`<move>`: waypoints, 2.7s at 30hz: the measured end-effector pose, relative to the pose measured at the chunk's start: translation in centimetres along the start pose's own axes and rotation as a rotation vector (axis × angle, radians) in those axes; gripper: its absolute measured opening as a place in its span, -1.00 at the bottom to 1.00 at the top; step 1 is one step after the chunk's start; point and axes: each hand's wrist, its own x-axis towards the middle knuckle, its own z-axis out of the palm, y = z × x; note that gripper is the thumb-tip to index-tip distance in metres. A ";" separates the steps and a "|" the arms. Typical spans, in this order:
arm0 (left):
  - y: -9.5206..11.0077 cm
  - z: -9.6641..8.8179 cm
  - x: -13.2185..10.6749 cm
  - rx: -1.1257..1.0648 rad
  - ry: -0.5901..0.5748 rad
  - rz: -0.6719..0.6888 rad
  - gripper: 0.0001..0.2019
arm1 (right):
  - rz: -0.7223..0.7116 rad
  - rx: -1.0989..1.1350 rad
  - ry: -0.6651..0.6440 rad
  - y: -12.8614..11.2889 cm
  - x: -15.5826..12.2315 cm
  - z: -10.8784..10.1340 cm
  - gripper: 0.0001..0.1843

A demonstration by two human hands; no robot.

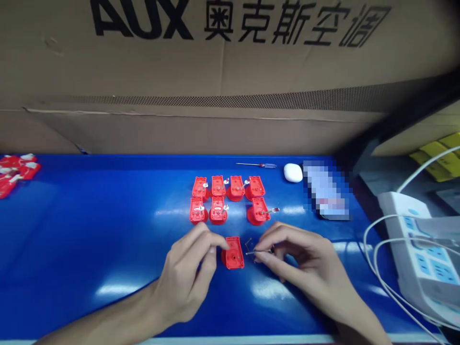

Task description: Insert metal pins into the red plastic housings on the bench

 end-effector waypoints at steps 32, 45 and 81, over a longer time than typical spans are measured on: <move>0.6 1.7 -0.2 -0.023 -0.180 -0.267 -0.71 | 0.031 -0.026 -0.051 -0.3 0.3 0.6 -0.79; 0.3 1.8 -0.6 0.013 -0.193 -0.258 -0.70 | -0.044 -0.050 -0.148 -0.4 0.3 0.9 -0.76; 0.4 1.5 0.0 0.006 -0.263 -0.311 -0.67 | 0.073 -0.028 -0.207 -0.6 0.3 1.5 -0.83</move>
